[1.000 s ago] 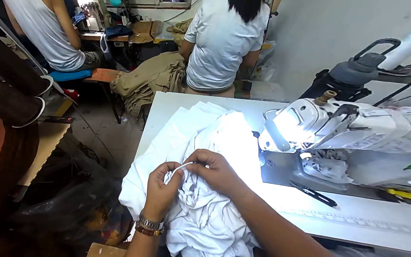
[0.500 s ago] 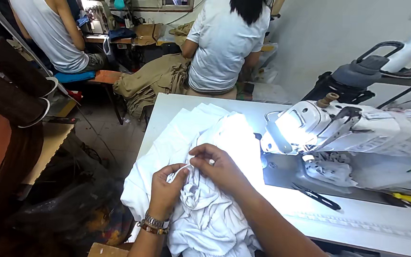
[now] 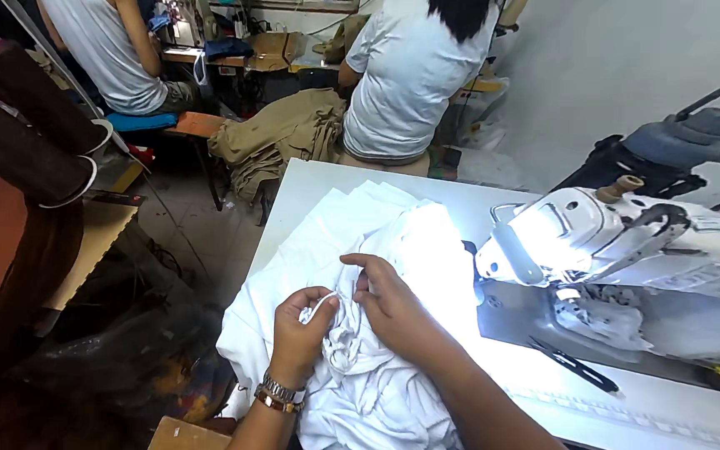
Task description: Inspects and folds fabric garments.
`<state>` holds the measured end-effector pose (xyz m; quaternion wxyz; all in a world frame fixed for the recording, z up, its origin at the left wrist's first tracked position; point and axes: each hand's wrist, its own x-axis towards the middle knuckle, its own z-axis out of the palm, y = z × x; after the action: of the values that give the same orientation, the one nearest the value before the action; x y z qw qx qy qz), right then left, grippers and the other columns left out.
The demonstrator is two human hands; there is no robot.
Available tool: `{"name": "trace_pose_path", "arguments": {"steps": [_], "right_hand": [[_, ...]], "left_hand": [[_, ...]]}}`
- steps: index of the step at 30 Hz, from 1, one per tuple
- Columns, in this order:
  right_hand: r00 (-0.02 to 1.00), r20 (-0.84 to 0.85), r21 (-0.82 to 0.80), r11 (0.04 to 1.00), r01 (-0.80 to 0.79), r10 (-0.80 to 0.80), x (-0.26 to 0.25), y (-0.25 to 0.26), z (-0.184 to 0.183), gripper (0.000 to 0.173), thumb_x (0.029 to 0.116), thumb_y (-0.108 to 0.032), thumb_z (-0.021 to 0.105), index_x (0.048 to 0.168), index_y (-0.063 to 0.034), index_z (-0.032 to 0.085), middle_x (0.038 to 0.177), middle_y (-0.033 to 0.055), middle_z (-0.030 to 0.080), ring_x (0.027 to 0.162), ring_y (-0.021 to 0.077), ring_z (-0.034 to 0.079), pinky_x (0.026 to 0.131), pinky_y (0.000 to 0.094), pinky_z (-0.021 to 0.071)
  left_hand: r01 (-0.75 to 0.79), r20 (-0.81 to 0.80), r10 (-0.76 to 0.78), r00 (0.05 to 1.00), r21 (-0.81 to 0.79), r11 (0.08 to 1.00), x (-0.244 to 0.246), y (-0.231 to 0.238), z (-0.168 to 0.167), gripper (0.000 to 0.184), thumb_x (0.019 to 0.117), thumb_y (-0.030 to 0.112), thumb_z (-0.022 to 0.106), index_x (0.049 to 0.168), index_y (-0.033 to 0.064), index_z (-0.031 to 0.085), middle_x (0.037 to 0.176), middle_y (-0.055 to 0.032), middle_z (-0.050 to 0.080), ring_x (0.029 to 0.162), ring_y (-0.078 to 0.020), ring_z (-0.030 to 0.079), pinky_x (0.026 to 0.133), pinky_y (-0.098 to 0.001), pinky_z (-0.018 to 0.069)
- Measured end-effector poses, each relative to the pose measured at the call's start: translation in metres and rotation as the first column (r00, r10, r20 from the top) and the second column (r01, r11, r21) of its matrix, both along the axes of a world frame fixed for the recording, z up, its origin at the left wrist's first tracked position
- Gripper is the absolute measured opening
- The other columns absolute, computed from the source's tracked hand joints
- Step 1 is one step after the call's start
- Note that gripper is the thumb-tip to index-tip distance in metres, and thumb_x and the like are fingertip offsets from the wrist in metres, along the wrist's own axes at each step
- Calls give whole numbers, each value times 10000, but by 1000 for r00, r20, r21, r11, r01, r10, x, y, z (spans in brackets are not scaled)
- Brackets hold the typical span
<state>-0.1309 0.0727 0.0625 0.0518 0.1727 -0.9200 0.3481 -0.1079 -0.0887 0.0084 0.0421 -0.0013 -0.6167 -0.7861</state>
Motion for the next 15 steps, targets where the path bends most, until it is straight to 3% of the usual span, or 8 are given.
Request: {"name": "trace_pose_path", "arguments": {"steps": [4, 7, 9, 11, 15], "right_hand": [[1000, 3, -27, 1000, -7, 7, -1, 5, 0, 400, 990, -75, 559, 1388, -111, 549, 1039, 38, 647, 846, 121, 632, 751, 330, 567], [998, 56, -83, 997, 4, 0, 0, 8, 2, 263, 1000, -92, 589, 1246, -96, 679, 1104, 27, 727, 945, 97, 696, 846, 312, 587], [1000, -9, -124, 992, 13, -14, 0, 10, 1, 215, 975, -130, 625, 1157, -108, 737, 1140, 16, 703, 1007, 81, 667, 869, 269, 570], [997, -64, -200, 979, 22, -35, 2, 9, 1, 196, 947, -136, 649, 1106, -118, 763, 1096, 8, 635, 947, 58, 619, 791, 196, 544], [997, -72, -310, 951, 12, -36, 7, 2, 0, 234, 931, -97, 664, 1143, -84, 760, 1006, -26, 701, 862, 8, 653, 756, 151, 559]], "left_hand": [[-16, 6, 16, 1000, -7, 1000, 0, 1, -1, 90, 920, 125, 696, 987, 89, 744, 799, 6, 676, 675, -73, 625, 618, -239, 545], [-19, 12, 19, 1000, -20, 1000, 0, 1, -1, 90, 933, 136, 684, 984, 90, 742, 807, 7, 675, 688, -75, 625, 633, -240, 542], [-29, 8, 29, 1000, -17, 999, 0, 1, -1, 83, 931, 135, 684, 975, 90, 738, 795, 10, 670, 678, -70, 623, 625, -239, 542], [-34, -15, 34, 999, -13, 999, 0, 2, -3, 85, 934, 132, 675, 980, 91, 734, 814, 16, 670, 708, -65, 626, 650, -236, 544], [-36, -27, 36, 999, -25, 999, 1, 2, -3, 82, 937, 129, 668, 965, 98, 738, 798, 24, 663, 691, -58, 615, 638, -226, 535]]}}
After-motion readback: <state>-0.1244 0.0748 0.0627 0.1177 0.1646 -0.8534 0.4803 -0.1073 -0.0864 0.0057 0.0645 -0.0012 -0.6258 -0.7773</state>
